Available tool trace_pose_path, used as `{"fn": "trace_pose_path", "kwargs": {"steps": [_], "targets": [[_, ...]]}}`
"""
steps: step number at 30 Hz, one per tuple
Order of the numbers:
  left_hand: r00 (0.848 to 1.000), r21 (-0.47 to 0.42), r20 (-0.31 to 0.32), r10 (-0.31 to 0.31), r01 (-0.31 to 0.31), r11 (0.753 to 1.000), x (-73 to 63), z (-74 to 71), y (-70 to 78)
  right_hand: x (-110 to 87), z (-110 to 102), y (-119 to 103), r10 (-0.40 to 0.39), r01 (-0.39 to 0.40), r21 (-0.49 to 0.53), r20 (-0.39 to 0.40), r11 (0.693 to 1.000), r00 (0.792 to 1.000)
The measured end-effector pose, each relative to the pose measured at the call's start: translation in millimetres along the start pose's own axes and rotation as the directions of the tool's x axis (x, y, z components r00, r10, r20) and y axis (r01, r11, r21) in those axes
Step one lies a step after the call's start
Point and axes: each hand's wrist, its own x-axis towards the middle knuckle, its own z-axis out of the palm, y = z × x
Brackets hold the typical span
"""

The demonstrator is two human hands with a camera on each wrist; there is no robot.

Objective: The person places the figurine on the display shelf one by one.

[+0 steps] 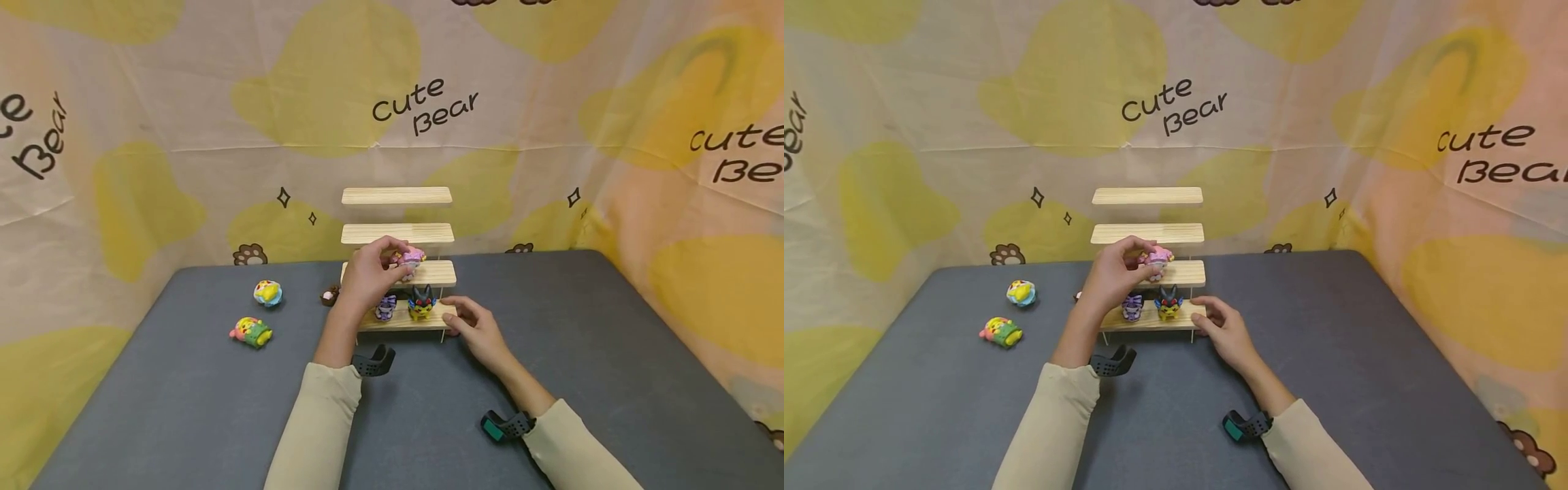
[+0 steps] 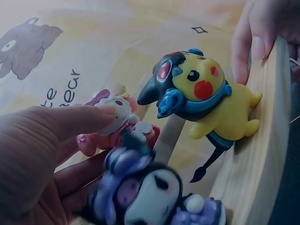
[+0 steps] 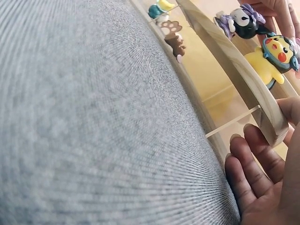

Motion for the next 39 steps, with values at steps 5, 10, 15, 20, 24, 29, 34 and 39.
{"fn": "trace_pose_path", "kwargs": {"steps": [5,10,15,20,24,29,34,39], "targets": [[0.999,-0.024,-0.014,-0.029,0.028,0.999,-0.7,-0.1,0.5,-0.5,0.5,-1.1,0.002,-0.003,0.011,0.005,1.0,1.0],[0.999,-0.082,0.04,-0.01,0.013,0.997,0.3,1.8,1.9,-0.2,-0.3,-2.9,0.005,-0.005,0.009,0.0,1.0,1.0],[0.998,-0.062,0.061,0.01,-0.006,0.998,0.7,4.2,3.5,0.9,-1.3,-3.0,0.01,-0.01,0.007,0.009,1.0,1.0],[0.998,-0.032,0.065,0.014,-0.012,0.999,0.9,7.4,6.0,0.0,-1.6,-0.4,0.006,-0.006,0.001,0.001,1.0,1.0],[0.998,-0.033,0.055,0.026,-0.024,0.999,1.2,9.4,5.1,0.3,-1.2,0.4,0.007,-0.007,-0.009,0.001,1.0,1.0],[0.998,-0.057,0.054,0.036,-0.033,0.998,1.6,9.3,2.7,0.3,-0.5,1.3,0.013,-0.013,-0.014,-0.004,1.0,1.0],[0.997,-0.069,0.062,0.041,-0.036,0.997,2.0,9.2,1.4,0.2,-0.9,1.8,0.009,-0.009,-0.007,-0.005,1.0,1.0],[0.998,-0.065,0.052,0.045,-0.042,0.997,1.7,11.1,2.2,0.6,-1.4,1.9,0.005,-0.005,0.009,0.004,1.0,1.0]]}}
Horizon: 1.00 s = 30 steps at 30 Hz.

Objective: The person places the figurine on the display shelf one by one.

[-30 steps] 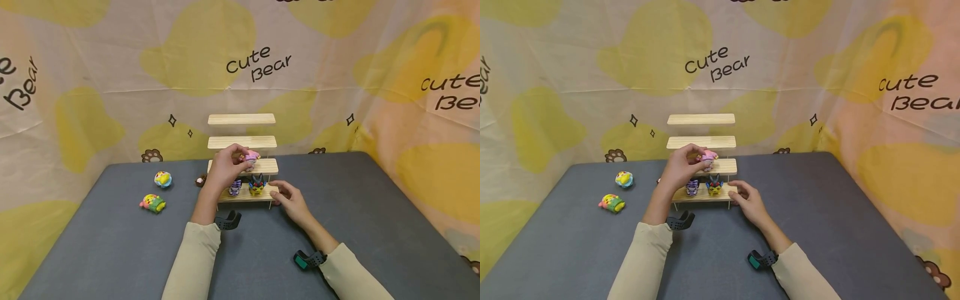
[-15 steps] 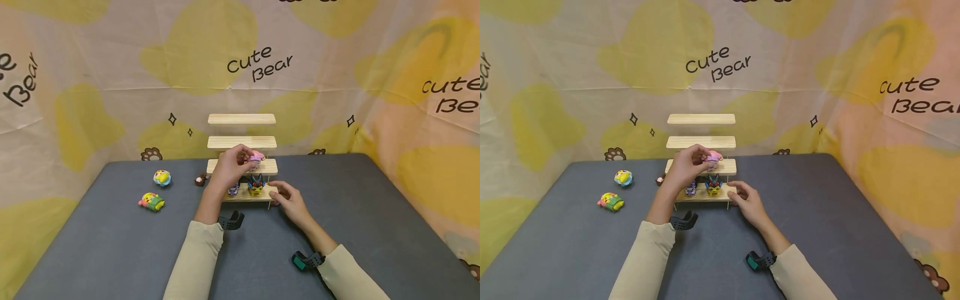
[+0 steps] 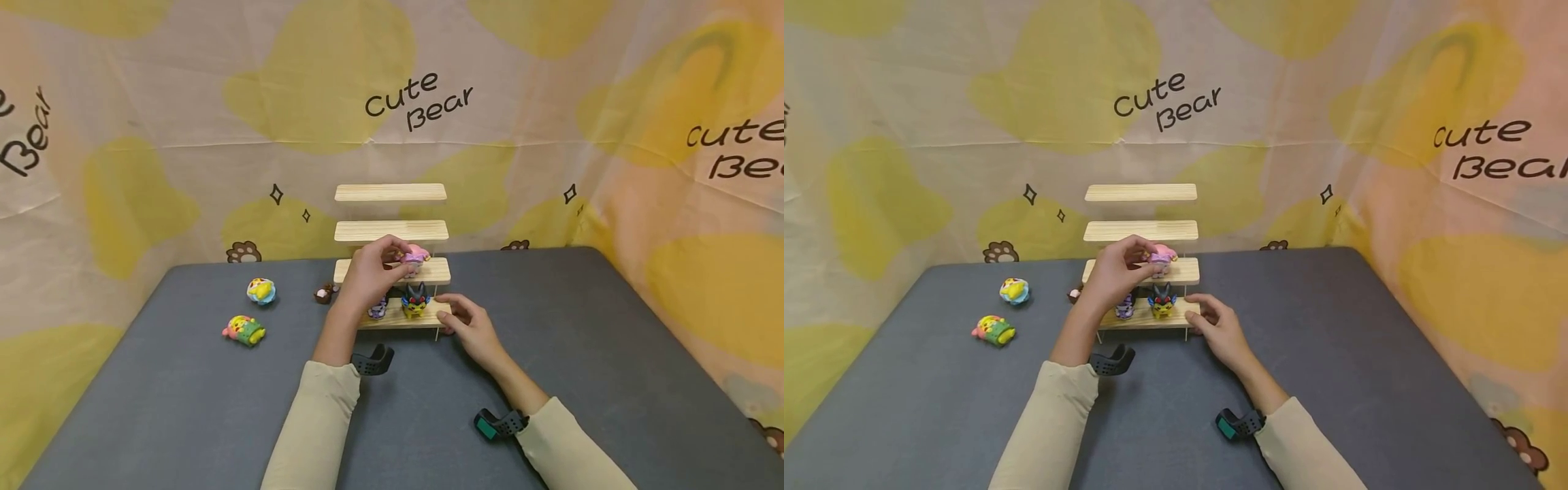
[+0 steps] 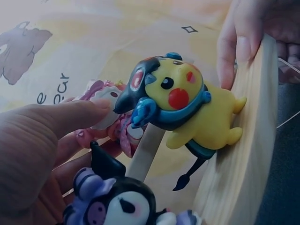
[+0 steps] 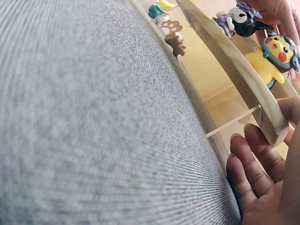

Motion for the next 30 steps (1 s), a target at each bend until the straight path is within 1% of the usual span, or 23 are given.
{"fn": "trace_pose_path", "kwargs": {"steps": [7,14,18,23,30], "targets": [[1.0,0.025,-0.021,0.005,-0.005,1.0,1.2,2.5,-0.5,0.8,-0.2,-0.8,-0.001,0.001,-0.009,-0.004,1.0,1.0],[1.0,0.002,0.0,0.016,-0.016,1.0,0.6,2.5,-1.5,0.8,-1.4,-1.9,0.019,-0.019,-0.01,-0.007,1.0,1.0],[1.0,0.02,0.006,0.016,-0.016,1.0,-0.6,1.0,-1.9,0.7,-1.5,-1.3,0.012,-0.012,-0.017,0.0,1.0,1.0],[1.0,0.024,0.0,0.011,-0.011,1.0,-0.4,-0.2,-3.0,0.6,-1.3,-0.7,0.006,-0.005,-0.026,0.0,1.0,1.0],[1.0,0.02,-0.006,0.024,-0.023,1.0,0.8,-1.1,-7.0,0.7,-0.6,-1.6,0.013,-0.013,-0.018,0.001,1.0,1.0]]}}
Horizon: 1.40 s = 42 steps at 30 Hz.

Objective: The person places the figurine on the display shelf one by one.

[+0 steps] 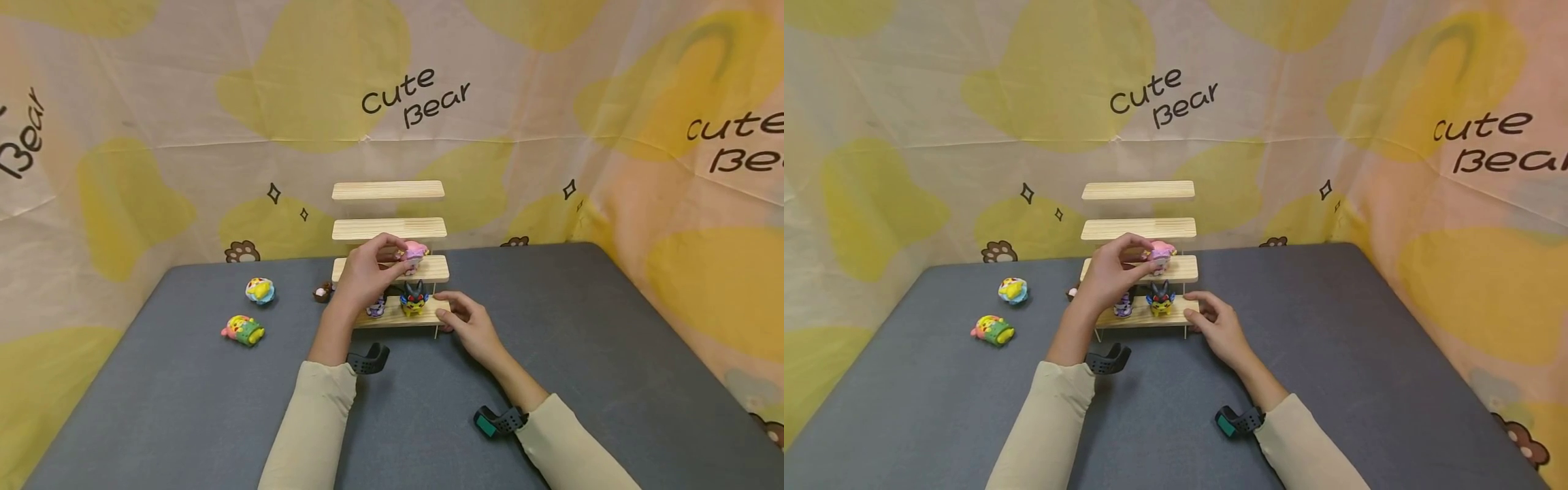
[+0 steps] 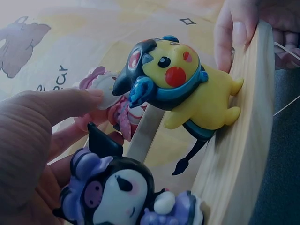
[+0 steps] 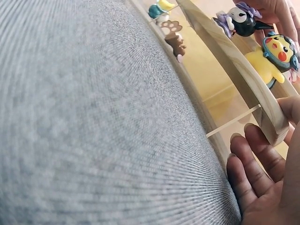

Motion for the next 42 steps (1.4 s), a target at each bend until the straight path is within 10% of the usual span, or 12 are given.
{"fn": "trace_pose_path", "kwargs": {"steps": [15,42], "targets": [[0.999,0.013,-0.005,-0.031,0.031,0.999,-6.9,-12.7,-2.7,0.7,-1.6,0.1,-0.009,0.009,-0.016,0.0,1.0,1.0],[0.972,0.02,-0.205,-0.11,0.117,0.993,-21.2,-65.1,-23.4,0.8,-1.0,1.4,0.002,-0.002,-0.02,0.003,1.0,1.0]]}}
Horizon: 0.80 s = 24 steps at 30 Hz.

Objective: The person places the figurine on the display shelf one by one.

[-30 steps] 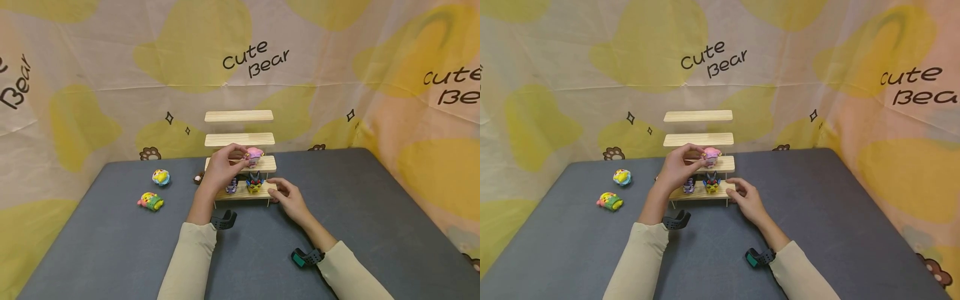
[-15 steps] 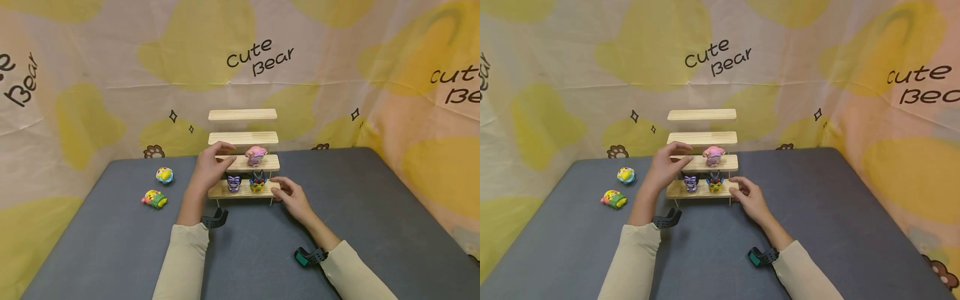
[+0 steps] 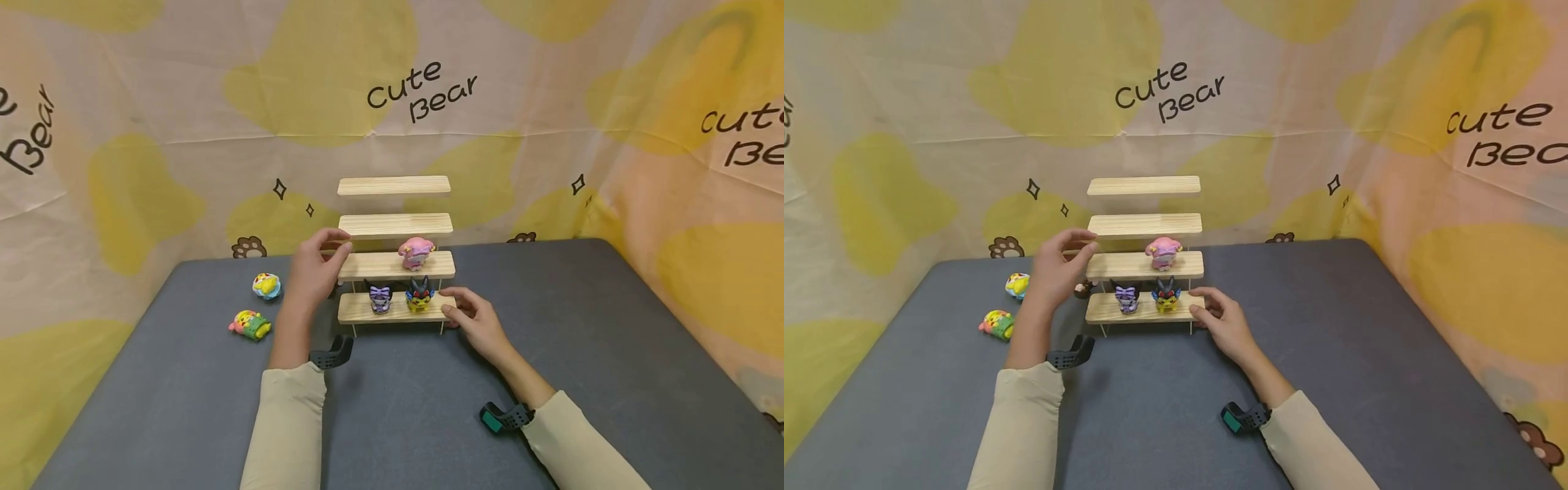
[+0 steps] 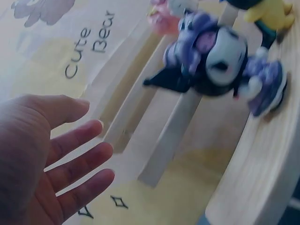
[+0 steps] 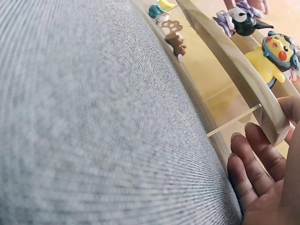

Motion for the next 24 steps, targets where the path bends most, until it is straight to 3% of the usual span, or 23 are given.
{"fn": "trace_pose_path", "kwargs": {"steps": [7,24], "targets": [[0.998,0.064,-0.047,-0.043,0.046,0.997,-0.4,-11.4,-15.9,0.5,0.6,-1.9,0.004,-0.004,0.001,-0.002,1.0,1.0],[0.981,0.107,-0.098,-0.166,0.176,0.979,-2.7,-29.7,-51.8,1.1,1.3,-0.2,0.012,-0.012,0.0,-0.006,1.0,1.0]]}}
